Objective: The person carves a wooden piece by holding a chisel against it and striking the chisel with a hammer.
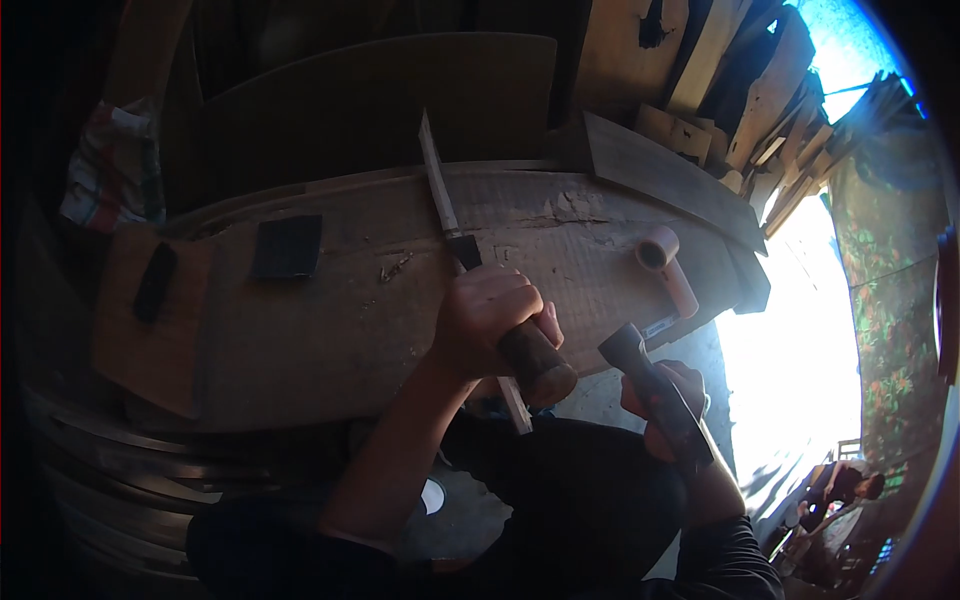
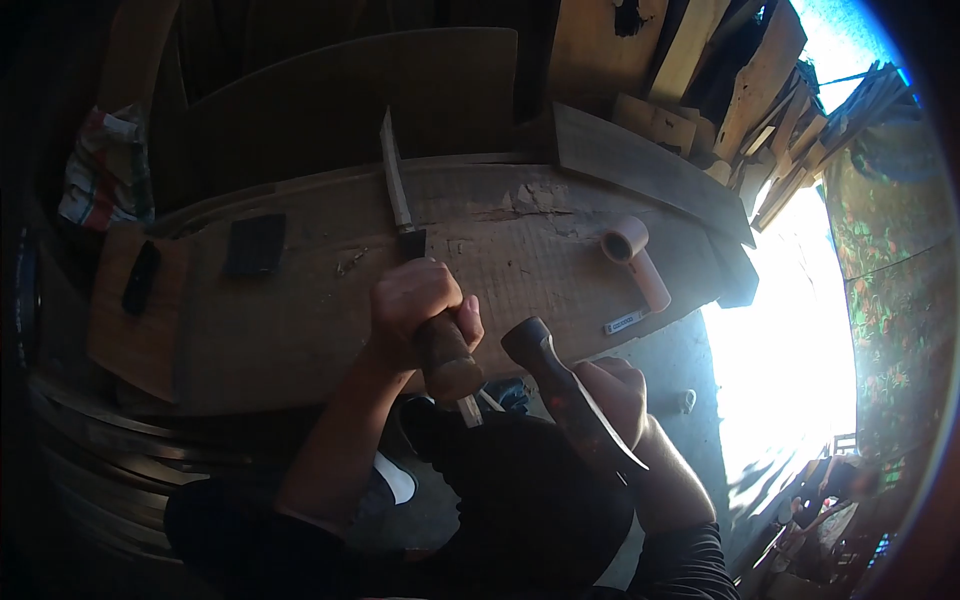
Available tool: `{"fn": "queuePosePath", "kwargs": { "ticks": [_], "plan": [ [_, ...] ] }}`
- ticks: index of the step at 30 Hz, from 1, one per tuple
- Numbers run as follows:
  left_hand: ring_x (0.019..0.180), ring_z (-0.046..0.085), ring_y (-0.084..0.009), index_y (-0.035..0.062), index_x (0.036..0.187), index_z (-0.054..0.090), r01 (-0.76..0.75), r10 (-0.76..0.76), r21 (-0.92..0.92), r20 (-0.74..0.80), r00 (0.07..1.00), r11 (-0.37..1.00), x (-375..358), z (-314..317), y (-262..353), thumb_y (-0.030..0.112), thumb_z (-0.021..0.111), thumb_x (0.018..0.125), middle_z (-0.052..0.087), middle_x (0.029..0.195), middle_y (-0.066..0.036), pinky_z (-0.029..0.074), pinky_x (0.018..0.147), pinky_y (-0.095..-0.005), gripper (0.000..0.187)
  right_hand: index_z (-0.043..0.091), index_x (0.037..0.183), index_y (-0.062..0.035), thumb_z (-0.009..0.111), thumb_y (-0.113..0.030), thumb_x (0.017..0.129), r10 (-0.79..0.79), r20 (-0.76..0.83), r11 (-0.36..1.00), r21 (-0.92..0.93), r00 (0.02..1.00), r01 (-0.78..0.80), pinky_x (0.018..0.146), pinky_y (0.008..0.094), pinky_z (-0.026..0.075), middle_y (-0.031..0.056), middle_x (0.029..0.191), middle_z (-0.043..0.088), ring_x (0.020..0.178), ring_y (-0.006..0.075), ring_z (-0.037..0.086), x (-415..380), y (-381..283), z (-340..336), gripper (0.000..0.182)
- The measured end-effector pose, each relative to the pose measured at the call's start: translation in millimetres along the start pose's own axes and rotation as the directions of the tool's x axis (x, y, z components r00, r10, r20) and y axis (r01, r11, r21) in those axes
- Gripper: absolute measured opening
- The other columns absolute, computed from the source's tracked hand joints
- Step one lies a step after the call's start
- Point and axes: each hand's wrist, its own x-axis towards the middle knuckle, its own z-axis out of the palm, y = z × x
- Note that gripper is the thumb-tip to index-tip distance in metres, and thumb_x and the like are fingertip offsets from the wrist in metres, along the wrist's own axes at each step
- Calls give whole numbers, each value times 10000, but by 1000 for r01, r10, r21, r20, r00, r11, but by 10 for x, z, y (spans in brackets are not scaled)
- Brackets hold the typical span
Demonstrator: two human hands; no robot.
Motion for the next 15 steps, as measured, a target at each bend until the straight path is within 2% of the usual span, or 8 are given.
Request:
{"fn": "queuePosePath", "kwargs": {
  "ticks": [1, 4, 7, 8, 10, 12, 14, 15],
  "plan": [
    [511, 619, -199, 126, 633, 547, -17, 18, -24, 18, 1000, 1000, -5, 6, 6, 167, 785, 680, 587, 570, -33, 481, 516, -329, 246, 598, 845, 61, 546, -326, 1016, -1, 7, 1000, 4, 1000, 1, 612, 320, 492, 89, 693, 560, 598, 170, 540, -16, 4, 26, 426],
    [520, 629, -199, 139, 634, 550, 0, 0, 48, 10, 1000, 999, -28, 48, -23, 206, 792, 679, 593, 575, -36, 498, 528, -332, 256, 618, 849, 61, 571, -302, 1009, 190, -114, 978, -69, 975, -199, 594, 310, 477, 80, 699, 573, 609, 161, 549, -136, 35, 68, 399],
    [529, 640, -200, 138, 636, 554, 32, -32, 0, -3, 999, 999, 23, 25, -2, 214, 797, 670, 600, 582, -39, 515, 539, -332, 257, 644, 873, 56, 596, -257, 993, 275, -134, 961, -6, 952, -278, 629, 313, 500, 75, 731, 598, 630, 152, 559, -117, -7, 25, 339],
    [529, 640, -200, 138, 636, 554, 33, -33, 1, -5, 999, 999, 53, 25, -12, 214, 797, 670, 600, 582, -39, 515, 539, -332, 257, 624, 831, 35, 640, -206, 913, 150, -89, 986, -60, 985, -156, 569, 324, 482, 88, 687, 601, 573, 216, 583, 9, -135, 17, 255],
    [441, 502, -204, 79, 623, 464, -35, 33, -16, -107, 994, 999, 83, 49, -4, 32, 700, 672, 467, 538, -60, 415, 444, -317, 246, 603, 789, 13, 684, -155, 833, 37, -32, 994, -102, 999, -40, 510, 335, 465, 102, 643, 603, 516, 281, 608, 130, -303, -15, 192],
    [450, 520, -204, 84, 624, 470, -15, 13, -17, -110, 994, 1000, 95, 16, 31, 39, 702, 677, 480, 539, -60, 425, 450, -319, 241, 581, 767, 6, 681, -188, 833, -162, 130, 970, -161, 978, 182, 502, 351, 452, 109, 641, 588, 509, 291, 598, 224, -393, -19, 228],
    [458, 538, -204, 88, 625, 476, 7, -9, -16, -120, 993, 1000, 105, 28, 19, 47, 703, 682, 492, 540, -60, 434, 457, -321, 237, 562, 748, 0, 678, -209, 833, -275, 231, 940, -138, 933, 311, 497, 367, 442, 114, 640, 576, 503, 294, 591, 301, -496, 0, 254],
    [473, 560, -210, 91, 628, 492, 13, -22, -78, -104, 994, 997, 121, 66, -15, 61, 717, 682, 513, 548, -65, 443, 467, -322, 234, 560, 743, -9, 670, -215, 840, -250, 210, 942, -173, 945, 288, 514, 361, 451, 115, 646, 582, 512, 294, 597, 298, -539, 39, 253]
  ]
}}
